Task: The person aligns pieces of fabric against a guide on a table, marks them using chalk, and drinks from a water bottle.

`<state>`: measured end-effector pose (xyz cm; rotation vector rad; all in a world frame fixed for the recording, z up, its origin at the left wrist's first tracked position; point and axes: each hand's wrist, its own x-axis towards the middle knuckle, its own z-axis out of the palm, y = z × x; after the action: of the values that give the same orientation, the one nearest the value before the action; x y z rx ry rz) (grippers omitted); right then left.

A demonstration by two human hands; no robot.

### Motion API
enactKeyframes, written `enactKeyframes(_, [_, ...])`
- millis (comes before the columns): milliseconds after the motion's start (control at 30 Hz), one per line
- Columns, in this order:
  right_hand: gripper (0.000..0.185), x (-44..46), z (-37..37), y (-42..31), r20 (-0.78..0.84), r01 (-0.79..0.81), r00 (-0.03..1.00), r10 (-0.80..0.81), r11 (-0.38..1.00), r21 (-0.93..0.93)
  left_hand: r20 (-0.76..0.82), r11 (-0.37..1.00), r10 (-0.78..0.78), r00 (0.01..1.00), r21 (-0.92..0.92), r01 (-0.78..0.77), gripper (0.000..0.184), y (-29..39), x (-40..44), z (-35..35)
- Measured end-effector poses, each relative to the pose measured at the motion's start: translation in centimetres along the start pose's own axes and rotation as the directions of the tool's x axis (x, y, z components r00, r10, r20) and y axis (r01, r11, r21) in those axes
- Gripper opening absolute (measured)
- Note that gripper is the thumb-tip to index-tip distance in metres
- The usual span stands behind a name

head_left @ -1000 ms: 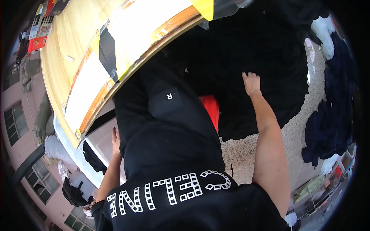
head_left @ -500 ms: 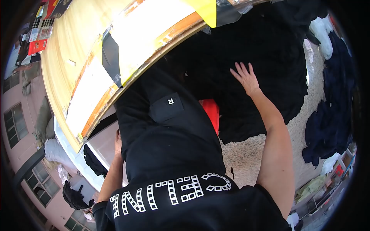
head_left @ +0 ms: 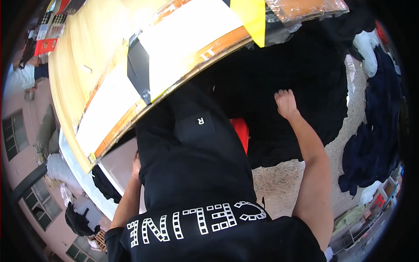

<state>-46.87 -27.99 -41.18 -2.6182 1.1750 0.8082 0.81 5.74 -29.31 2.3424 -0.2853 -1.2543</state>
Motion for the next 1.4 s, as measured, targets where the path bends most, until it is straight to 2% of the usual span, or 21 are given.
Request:
enactKeyframes(67, [0.016,2.0,-1.2,1.0,-0.194,0.093,0.976,-0.098,0.995,-0.035,0.002,0.994,-0.038,0.999,-0.098,0.038,0.044,0.3,0.3,0.2])
enactKeyframes(100, [0.016,2.8,-2.5,1.1,-0.204,0.085,0.975,-0.089,0.996,-0.029,0.004,0.974,-0.094,0.996,-0.205,0.093,0.044,0.1,0.4,0.0])
enactKeyframes(167, [0.021,4.4,-5.0,1.3,-0.224,0.066,0.965,-0.134,0.956,-0.288,-0.008,0.969,-0.086,0.996,-0.233,0.082,0.044,-0.7,0.8,-0.3])
enactKeyframes(200, [0.021,5.0,-5.3,1.3,-0.230,0.066,0.963,-0.137,0.954,-0.293,-0.014,0.960,-0.091,0.996,-0.267,0.084,0.044,-1.1,1.0,-0.3])
enactKeyframes(267, [0.027,6.4,-5.1,1.0,0.047,-0.119,0.991,0.125,0.985,-0.123,-0.010,0.939,-0.128,0.992,-0.324,0.118,0.044,-1.5,1.0,-0.2])
enactKeyframes(333, [0.031,6.9,-4.6,0.4,0.137,-0.131,0.979,0.154,0.978,-0.163,-0.006,0.910,-0.171,0.985,-0.385,0.156,0.044,-2.3,0.7,0.0])
enactKeyframes(400, [0.032,7.1,-4.1,-0.2,0.290,-0.168,0.933,0.212,0.971,-0.168,0.033,0.952,-0.094,0.995,-0.291,0.099,0.043,-4.0,1.7,-0.9])
enactKeyframes(433, [0.032,7.0,-3.4,-0.2,0.281,-0.168,0.936,0.213,0.970,-0.176,0.030,0.949,-0.088,0.996,-0.302,0.093,0.043,-4.6,2.2,-0.9])
enactKeyframes(533, [0.038,5.6,-2.3,0.1,0.166,-0.277,0.947,0.274,0.961,-0.006,0.023,0.925,-0.092,0.995,-0.368,0.094,0.043,-5.8,3.0,-0.8])
enactKeyframes(633, [0.037,2.7,-3.2,0.3,0.111,-0.222,0.970,0.216,0.974,0.046,0.039,0.959,-0.055,0.998,-0.275,0.063,0.043,-4.8,3.2,-0.4])
enactKeyframes(733, [0.036,-0.6,-4.5,1.2,-0.055,-0.174,0.981,0.188,0.965,0.197,0.049,0.960,-0.146,0.988,-0.235,0.154,0.040,-1.9,2.6,-0.1])
enactKeyframes(767, [0.036,-1.4,-5.2,1.5,-0.057,-0.185,0.978,0.199,0.964,0.192,-0.003,0.968,-0.116,0.993,-0.224,0.112,0.038,-1.8,3.2,-0.2])
enactKeyframes(833, [0.035,-3.1,-7.0,2.3,-0.234,-0.097,0.959,0.159,0.962,0.256,-0.047,0.974,-0.077,0.996,-0.215,0.065,0.037,-1.7,4.1,0.1])
enactKeyframes(900, [0.034,-4.4,-8.9,3.3,-0.321,-0.058,0.937,0.139,0.967,0.248,-0.173,0.976,0.209,0.962,-0.025,-0.217,0.037,0.3,3.7,0.8])
enactKeyframes(933, [0.032,-5.2,-10.1,3.8,-0.402,-0.010,0.909,0.109,0.971,0.240,-0.168,0.974,0.214,0.962,-0.038,-0.223,0.037,1.5,3.2,1.5])
enactKeyframes(1000, [0.030,-7.6,-13.1,4.2,-0.454,0.012,0.886,0.091,0.976,0.219,-0.229,0.819,0.544,0.807,0.355,-0.451,0.040,5.6,0.2,3.7])
enactKeyframes(1067, [0.034,-9.6,-15.3,4.8,-0.545,0.047,0.837,0.042,0.988,0.147,-0.086,0.505,0.814,0.575,0.594,-0.626,0.044,10.1,-3.8,5.9])
enactKeyframes(1100, [0.037,-10.7,-16.7,5.1,-0.601,0.074,0.799,0.004,0.992,0.105,0.029,0.298,0.923,0.384,0.576,-0.761,0.041,12.0,-4.9,6.7])
enactKeyframes(1200, [0.033,-13.2,-19.8,5.5,-0.695,0.137,0.719,-0.028,0.985,0.102,0.440,0.206,0.852,0.285,0.220,-0.954,0.044,14.6,-4.2,9.3])
enactKeyframes(1300, [0.034,-17.2,-25.9,3.1,-0.753,0.161,0.658,-0.037,0.983,0.093,0.482,0.323,0.804,0.348,0.137,-0.936,0.052,18.4,-4.8,12.8])
enactKeyframes(1400, [0.036,-20.8,-30.8,0.8,-0.811,0.195,0.582,-0.055,0.978,0.073,0.525,0.129,0.838,0.146,0.069,-0.989,0.084,23.3,-6.9,16.0])
